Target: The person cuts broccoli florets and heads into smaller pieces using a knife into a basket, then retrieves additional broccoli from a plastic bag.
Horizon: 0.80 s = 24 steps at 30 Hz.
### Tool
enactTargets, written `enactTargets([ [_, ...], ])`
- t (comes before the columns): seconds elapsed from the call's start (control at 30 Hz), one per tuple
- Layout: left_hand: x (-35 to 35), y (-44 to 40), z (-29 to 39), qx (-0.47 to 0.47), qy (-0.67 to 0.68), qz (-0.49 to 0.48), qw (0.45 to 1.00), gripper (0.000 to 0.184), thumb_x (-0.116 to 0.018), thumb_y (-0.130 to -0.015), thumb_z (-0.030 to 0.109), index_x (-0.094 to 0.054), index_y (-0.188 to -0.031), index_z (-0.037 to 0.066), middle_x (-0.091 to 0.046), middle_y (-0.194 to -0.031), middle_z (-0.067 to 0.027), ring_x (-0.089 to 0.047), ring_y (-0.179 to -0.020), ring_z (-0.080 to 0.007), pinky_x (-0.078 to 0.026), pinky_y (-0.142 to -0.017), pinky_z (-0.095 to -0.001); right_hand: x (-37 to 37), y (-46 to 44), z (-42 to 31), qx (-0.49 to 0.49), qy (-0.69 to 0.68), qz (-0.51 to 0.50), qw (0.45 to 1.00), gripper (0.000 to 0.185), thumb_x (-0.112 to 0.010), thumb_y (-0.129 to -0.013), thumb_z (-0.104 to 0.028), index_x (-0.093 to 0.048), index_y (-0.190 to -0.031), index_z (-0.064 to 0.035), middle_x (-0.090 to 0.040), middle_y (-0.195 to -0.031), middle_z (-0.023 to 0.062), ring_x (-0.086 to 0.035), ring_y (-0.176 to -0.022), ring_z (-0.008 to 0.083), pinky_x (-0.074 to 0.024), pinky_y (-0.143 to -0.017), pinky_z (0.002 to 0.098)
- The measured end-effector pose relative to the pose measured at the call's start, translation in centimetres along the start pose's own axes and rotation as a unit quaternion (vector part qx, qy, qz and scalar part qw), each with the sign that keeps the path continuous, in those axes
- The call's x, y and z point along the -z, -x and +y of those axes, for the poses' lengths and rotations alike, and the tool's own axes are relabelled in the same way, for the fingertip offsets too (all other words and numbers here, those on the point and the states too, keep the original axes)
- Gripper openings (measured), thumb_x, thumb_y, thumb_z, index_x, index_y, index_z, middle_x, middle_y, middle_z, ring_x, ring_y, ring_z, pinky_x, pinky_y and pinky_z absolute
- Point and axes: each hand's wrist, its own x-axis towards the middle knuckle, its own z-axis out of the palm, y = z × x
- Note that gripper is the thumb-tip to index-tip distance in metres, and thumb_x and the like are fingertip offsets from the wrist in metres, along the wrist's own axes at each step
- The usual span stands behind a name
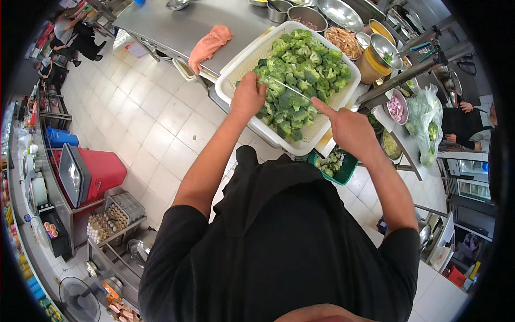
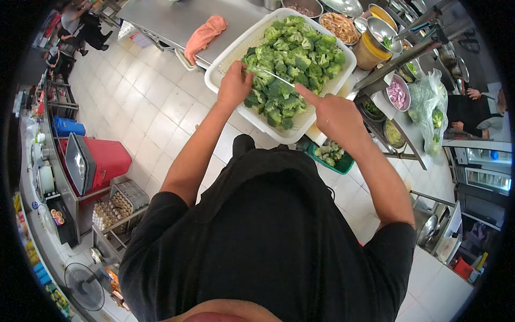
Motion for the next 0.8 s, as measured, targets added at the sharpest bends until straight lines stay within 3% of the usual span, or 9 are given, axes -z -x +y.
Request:
enactTargets([
  [0.27, -0.1, 0.3, -0.1, -0.018, -0.003, 0.019, 1.0, 0.027, -0.069, -0.09, 0.014, -0.053, -0.108, 0.003, -0.062, -0.106, -0.0221, -0.063, -0.096, -0.0426, -0.051, -0.081, -0.0511, 2.1, -3.5, 3.5, 0.085, -0.006, -0.046, 0.995, 0.069, -0.05, -0.091, -0.005, -0.042, -0.153, -0.0355, -0.061, -0.075, 0.0213, -0.065, -0.073, 0.0387, -0.0515, -0.069, 0.0511],
  [0.37, -0.2, 0.2, -0.2, -0.036, -0.012, 0.031, 0.999, 0.026, -0.069, -0.089, 0.013, -0.053, -0.108, 0.003, -0.062, -0.106, -0.0215, -0.063, -0.096, -0.0422, -0.051, -0.082, -0.051, 4.9, -5.7, 3.2, 0.066, 0.033, -0.095, 0.993, 0.067, -0.052, -0.088, -0.002, -0.051, -0.147, -0.0348, -0.067, -0.082, 0.0169, -0.067, -0.077, 0.0365, -0.0529, -0.07, 0.0493],
  [0.5, 0.0, 0.2, 0.2, -0.014, -0.015, 0.015, 1.0, 0.026, -0.068, -0.089, 0.013, -0.053, -0.108, 0.003, -0.062, -0.106, -0.0212, -0.063, -0.097, -0.0419, -0.052, -0.082, -0.0505, 4.2, -8.7, 3.7, 0.127, 0.05, -0.052, 0.989, 0.067, -0.051, -0.088, -0.002, -0.051, -0.146, -0.0338, -0.065, -0.084, 0.0214, -0.066, -0.079, 0.0383, -0.0513, -0.072, 0.0494],
  [0.6, -0.2, 0.0, 0.3, 0.0, -0.01, 0.012, 1.0, 0.028, -0.069, -0.088, 0.014, -0.054, -0.109, 0.003, -0.062, -0.107, -0.0206, -0.063, -0.098, -0.0413, -0.052, -0.083, -0.0502, 6.2, -9.2, 2.6, 0.092, 0.064, -0.118, 0.987, 0.064, -0.051, -0.09, -0.004, -0.052, -0.146, -0.0328, -0.067, -0.088, 0.0212, -0.066, -0.082, 0.0395, -0.0513, -0.074, 0.0489],
  [0.7, -0.1, 0.2, 0.4, -0.001, -0.015, 0.004, 1.0, 0.029, -0.07, -0.088, 0.015, -0.056, -0.111, 0.004, -0.061, -0.109, -0.0198, -0.063, -0.099, -0.0405, -0.052, -0.083, -0.0495, 3.6, -8.9, 6.0, 0.111, -0.058, -0.09, 0.988, 0.061, -0.052, -0.092, -0.006, -0.05, -0.147, -0.0324, -0.068, -0.091, 0.021, -0.066, -0.08, 0.0396, -0.0516, -0.075, 0.0473],
  [0.8, 0.5, 0.3, 0.7, -0.006, -0.015, -0.015, 1.0, 0.03, -0.071, -0.087, 0.014, -0.058, -0.112, 0.005, -0.061, -0.111, -0.0192, -0.063, -0.101, -0.0399, -0.052, -0.084, -0.0489, 4.1, -7.5, 7.7, 0.034, -0.125, -0.14, 0.982, 0.063, -0.052, -0.093, -0.006, -0.047, -0.15, -0.0332, -0.069, -0.093, 0.0213, -0.066, -0.078, 0.0371, -0.0517, -0.076, 0.044],
])
